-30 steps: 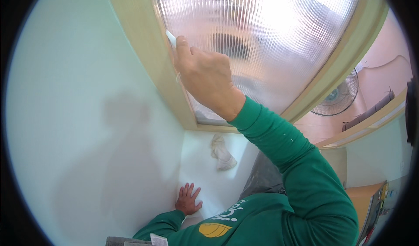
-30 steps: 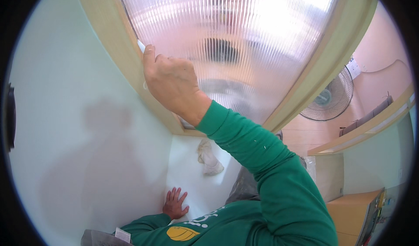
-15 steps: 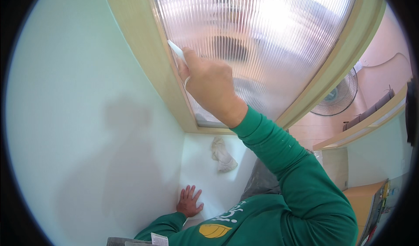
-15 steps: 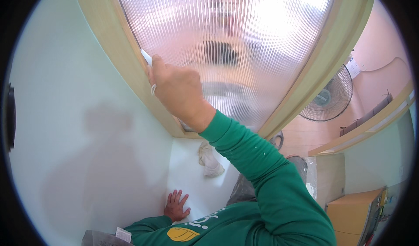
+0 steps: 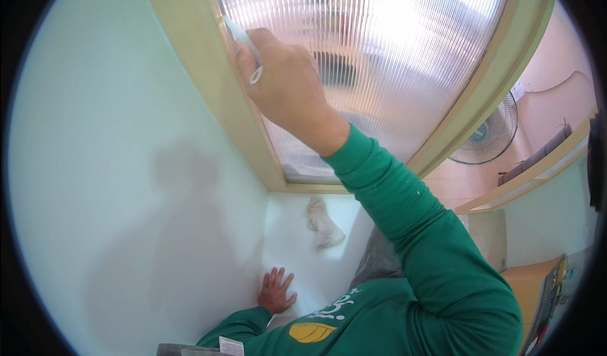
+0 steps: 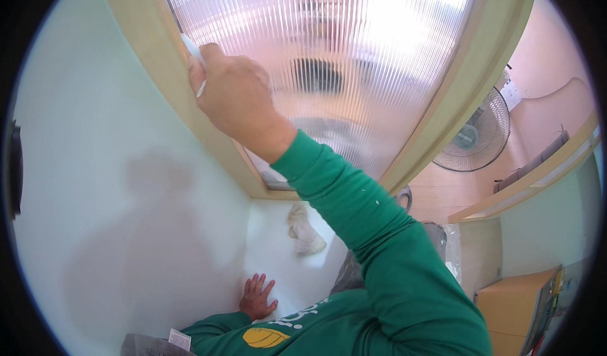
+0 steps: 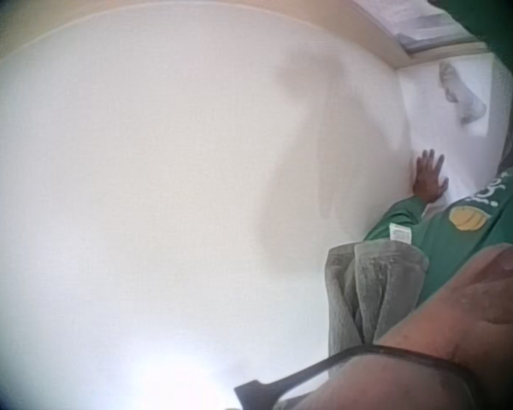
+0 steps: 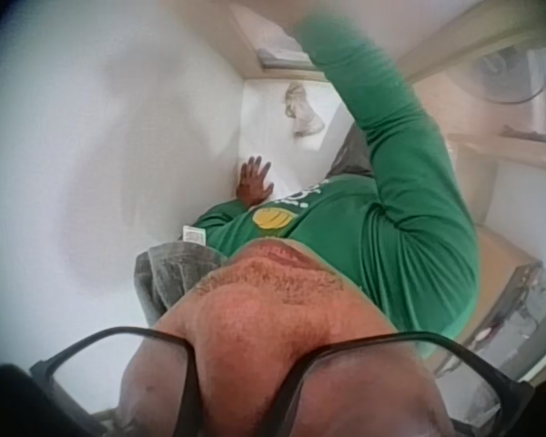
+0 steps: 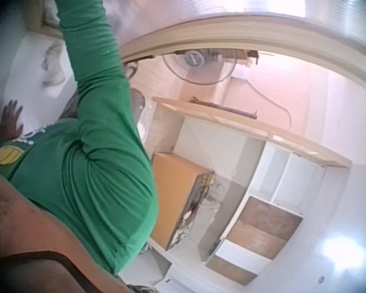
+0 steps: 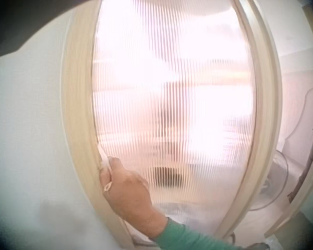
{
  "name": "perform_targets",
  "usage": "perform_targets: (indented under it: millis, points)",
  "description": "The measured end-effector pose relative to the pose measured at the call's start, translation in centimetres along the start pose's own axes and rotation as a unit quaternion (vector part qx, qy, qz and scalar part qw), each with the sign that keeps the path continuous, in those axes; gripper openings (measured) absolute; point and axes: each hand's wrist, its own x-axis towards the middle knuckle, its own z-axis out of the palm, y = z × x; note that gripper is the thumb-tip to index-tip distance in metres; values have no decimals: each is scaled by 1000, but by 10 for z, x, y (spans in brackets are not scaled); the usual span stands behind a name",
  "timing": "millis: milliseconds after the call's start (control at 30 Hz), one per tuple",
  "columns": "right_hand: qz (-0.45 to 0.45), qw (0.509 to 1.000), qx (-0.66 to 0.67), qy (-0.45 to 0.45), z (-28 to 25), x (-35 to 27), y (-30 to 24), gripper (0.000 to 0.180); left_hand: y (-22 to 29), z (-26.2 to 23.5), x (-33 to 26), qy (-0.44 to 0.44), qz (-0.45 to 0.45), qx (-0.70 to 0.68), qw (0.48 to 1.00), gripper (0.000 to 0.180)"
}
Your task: The person cleans a ribbed glass window using a cloth and a scraper. They wipe the surface, scrape along the edges, and repeatedly clean the same area.
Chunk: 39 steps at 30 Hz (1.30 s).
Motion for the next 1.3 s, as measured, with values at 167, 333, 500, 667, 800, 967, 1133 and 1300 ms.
perform_targets:
  millis: [167, 333, 500, 667, 800, 967, 1133, 1300]
  points:
    - [254, 910, 314, -90, -3, -25, 9, 31, 0, 0, 3, -15, -3, 20, 1000, 76]
    - [493, 656, 561, -107, -7, -42, -12, 30, 0, 0, -2, -3, -7, 3, 1000, 77]
    - [499, 566, 652, -77, -9, -35, -21, 26, -1, -1, -1, -13, -6, 21, 1000, 77]
    - [506, 490, 709, -39, 1, -38, -27, 23, -2, -2, -3, -11, 0, 18, 1000, 77]
    - [480, 411, 775, -8, 10, -35, -32, 21, 0, -2, -4, 4, 8, 19, 1000, 77]
    - [463, 328, 823, 20, 17, -36, -33, 20, -2, -4, -4, 6, 10, 15, 1000, 77]
    - [480, 274, 832, 45, 20, -42, -36, 21, -2, -3, -7, 2, 4, 21, 1000, 77]
    - [463, 275, 841, 52, 23, -35, -40, 21, -4, -4, -6, -11, 0, 31, 999, 77]
